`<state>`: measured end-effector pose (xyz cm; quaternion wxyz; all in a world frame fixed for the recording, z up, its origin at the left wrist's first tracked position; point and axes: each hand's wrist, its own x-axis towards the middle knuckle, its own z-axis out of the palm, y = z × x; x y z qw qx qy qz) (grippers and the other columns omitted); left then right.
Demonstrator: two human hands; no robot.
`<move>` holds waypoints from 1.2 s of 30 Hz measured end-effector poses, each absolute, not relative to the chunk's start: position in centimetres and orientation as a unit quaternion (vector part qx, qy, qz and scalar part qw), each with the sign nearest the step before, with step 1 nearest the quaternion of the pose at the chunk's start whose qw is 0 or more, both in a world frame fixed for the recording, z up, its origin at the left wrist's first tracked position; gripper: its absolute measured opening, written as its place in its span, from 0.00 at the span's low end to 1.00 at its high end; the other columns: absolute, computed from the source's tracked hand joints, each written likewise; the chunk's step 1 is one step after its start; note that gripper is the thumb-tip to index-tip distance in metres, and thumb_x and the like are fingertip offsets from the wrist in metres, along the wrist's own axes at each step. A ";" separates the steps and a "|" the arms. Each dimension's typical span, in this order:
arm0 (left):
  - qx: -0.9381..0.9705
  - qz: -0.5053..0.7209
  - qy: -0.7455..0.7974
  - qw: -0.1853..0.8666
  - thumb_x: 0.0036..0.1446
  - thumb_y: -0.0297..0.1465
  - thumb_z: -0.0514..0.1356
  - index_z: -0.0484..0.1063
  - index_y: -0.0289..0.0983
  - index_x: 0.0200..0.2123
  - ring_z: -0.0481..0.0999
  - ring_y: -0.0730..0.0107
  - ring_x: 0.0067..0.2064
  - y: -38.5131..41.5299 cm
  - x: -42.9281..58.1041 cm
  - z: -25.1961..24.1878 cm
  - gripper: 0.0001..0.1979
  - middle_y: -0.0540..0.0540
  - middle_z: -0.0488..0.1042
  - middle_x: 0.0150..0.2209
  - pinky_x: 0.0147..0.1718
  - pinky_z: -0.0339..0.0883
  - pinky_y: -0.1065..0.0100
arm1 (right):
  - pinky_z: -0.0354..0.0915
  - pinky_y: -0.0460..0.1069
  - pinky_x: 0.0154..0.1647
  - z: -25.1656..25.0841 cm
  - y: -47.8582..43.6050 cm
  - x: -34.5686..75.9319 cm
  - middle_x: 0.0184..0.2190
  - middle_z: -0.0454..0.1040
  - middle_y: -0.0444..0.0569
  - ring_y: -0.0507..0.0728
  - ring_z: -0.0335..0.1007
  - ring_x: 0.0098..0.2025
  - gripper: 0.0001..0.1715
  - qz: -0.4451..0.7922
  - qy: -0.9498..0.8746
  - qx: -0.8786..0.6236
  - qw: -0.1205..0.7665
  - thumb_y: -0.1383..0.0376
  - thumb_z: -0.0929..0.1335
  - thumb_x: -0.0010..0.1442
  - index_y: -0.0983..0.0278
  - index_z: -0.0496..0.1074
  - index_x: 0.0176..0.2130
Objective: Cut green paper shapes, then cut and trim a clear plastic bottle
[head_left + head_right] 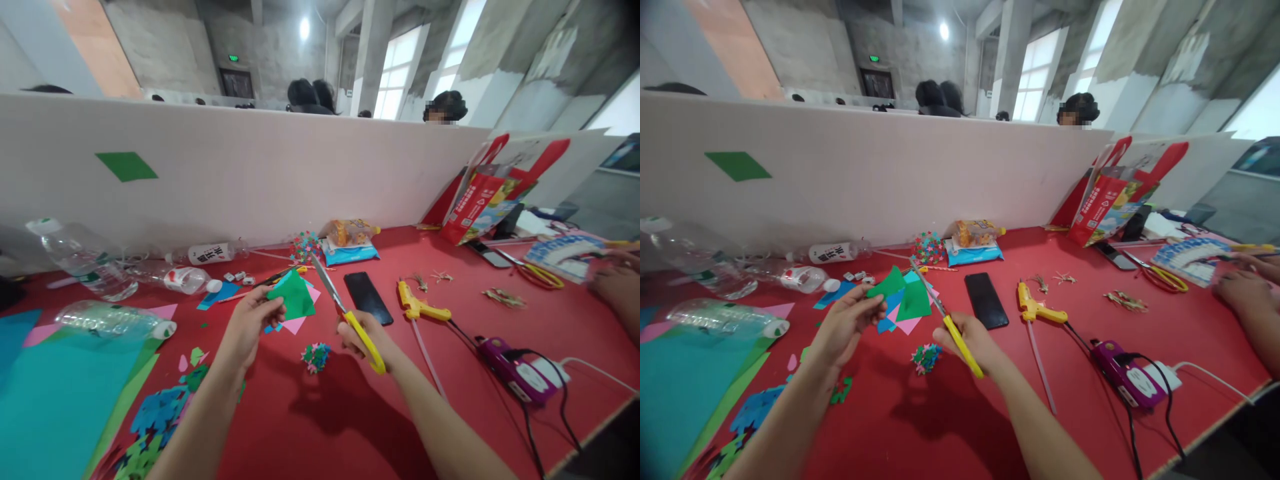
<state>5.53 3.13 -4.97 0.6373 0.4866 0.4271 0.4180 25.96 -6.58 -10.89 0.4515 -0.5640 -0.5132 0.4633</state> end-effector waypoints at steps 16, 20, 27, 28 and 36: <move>0.499 0.442 0.407 0.625 0.49 0.34 0.67 0.71 0.36 0.28 0.70 0.74 0.22 2.1 4.3 -4.4 0.09 0.51 0.75 0.22 0.22 0.60 0.72 | 0.49 0.45 0.22 -8.3 -8.8 25.2 0.20 0.59 0.38 0.49 0.52 0.22 0.30 0.505 -0.620 -0.517 0.306 0.38 0.62 0.61 0.61 0.59 0.29; 0.505 0.432 0.403 0.629 0.47 0.34 0.66 0.72 0.36 0.28 0.70 0.73 0.21 1.3 4.9 -3.8 0.08 0.50 0.75 0.21 0.20 0.60 0.72 | 0.48 0.45 0.21 -8.3 -8.8 25.2 0.19 0.57 0.37 0.49 0.51 0.21 0.32 0.506 -0.622 -0.508 0.313 0.36 0.62 0.60 0.60 0.58 0.28; 0.510 0.426 0.399 0.632 0.45 0.35 0.67 0.72 0.36 0.26 0.70 0.74 0.20 1.2 5.1 -3.4 0.09 0.51 0.73 0.19 0.19 0.60 0.73 | 0.48 0.45 0.19 -7.9 -8.8 24.4 0.17 0.55 0.36 0.48 0.50 0.19 0.35 0.542 -0.572 -0.517 0.335 0.33 0.64 0.55 0.60 0.58 0.28; 0.510 0.426 0.399 0.632 0.46 0.35 0.67 0.72 0.36 0.26 0.70 0.74 0.20 1.2 5.1 -3.4 0.09 0.51 0.73 0.19 0.19 0.60 0.73 | 0.48 0.44 0.19 -8.0 -8.8 24.3 0.17 0.55 0.35 0.48 0.50 0.18 0.35 0.551 -0.559 -0.519 0.338 0.32 0.64 0.54 0.60 0.58 0.28; 0.503 0.430 0.400 0.634 0.45 0.35 0.67 0.72 0.36 0.26 0.68 0.74 0.19 1.1 5.0 -3.4 0.09 0.51 0.72 0.19 0.19 0.60 0.72 | 0.44 0.45 0.17 -8.7 -8.6 23.8 0.17 0.52 0.35 0.47 0.46 0.17 0.35 0.534 -0.557 -0.532 0.349 0.33 0.64 0.55 0.60 0.57 0.27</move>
